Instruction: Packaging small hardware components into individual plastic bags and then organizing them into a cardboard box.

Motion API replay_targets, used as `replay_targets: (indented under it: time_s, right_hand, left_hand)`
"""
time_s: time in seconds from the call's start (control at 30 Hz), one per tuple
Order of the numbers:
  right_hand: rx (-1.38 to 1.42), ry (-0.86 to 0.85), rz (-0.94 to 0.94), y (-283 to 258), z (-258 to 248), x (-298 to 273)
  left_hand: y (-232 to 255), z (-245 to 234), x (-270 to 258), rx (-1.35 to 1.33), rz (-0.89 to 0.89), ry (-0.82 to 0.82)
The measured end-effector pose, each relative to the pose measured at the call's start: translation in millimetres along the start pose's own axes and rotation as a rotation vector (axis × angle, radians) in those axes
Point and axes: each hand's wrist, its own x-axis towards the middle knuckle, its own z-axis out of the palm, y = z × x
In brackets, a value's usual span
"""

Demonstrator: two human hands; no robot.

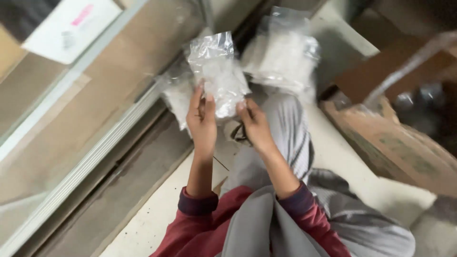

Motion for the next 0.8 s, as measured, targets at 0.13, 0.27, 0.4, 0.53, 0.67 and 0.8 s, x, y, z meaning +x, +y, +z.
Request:
replay_targets:
  time_s: [0.13, 0.27, 0.4, 0.53, 0.67, 0.8]
  right_hand:
    - [-0.042, -0.161, 0.04, 2.8, 53.4, 6.8]
    - [-0.094, -0.242, 0.092, -18.3, 78.8, 9.4]
    - [-0.173, -0.268, 0.234, -47.3, 93.3, 13.1]
    - [-0.256, -0.191, 0.277, -12.2, 103.3, 9.5]
    - [-0.33, -0.155, 0.309, -1.5, 105.5, 11.5]
    - [-0.351, -0.257, 0.329, -19.7, 96.3, 5.6]
  left_hand:
    - [-35.1, -44.1, 22.9, 0.057, -0.059, 0.135]
    - [-62.6, -63.9, 32.2, 0.045, 0.006, 0.267]
    - [-92.0, -71.4, 33.8, 0.166, -0.201, 0.215]
    - [-96.3, -67.3, 30.4, 0.29, -0.184, 0.155]
    - [-103.2, -65.1, 29.6, 0.296, -0.167, 0.144]
    - [-125.9, -71.5, 28.2, 0.338, -0.13, 0.155]
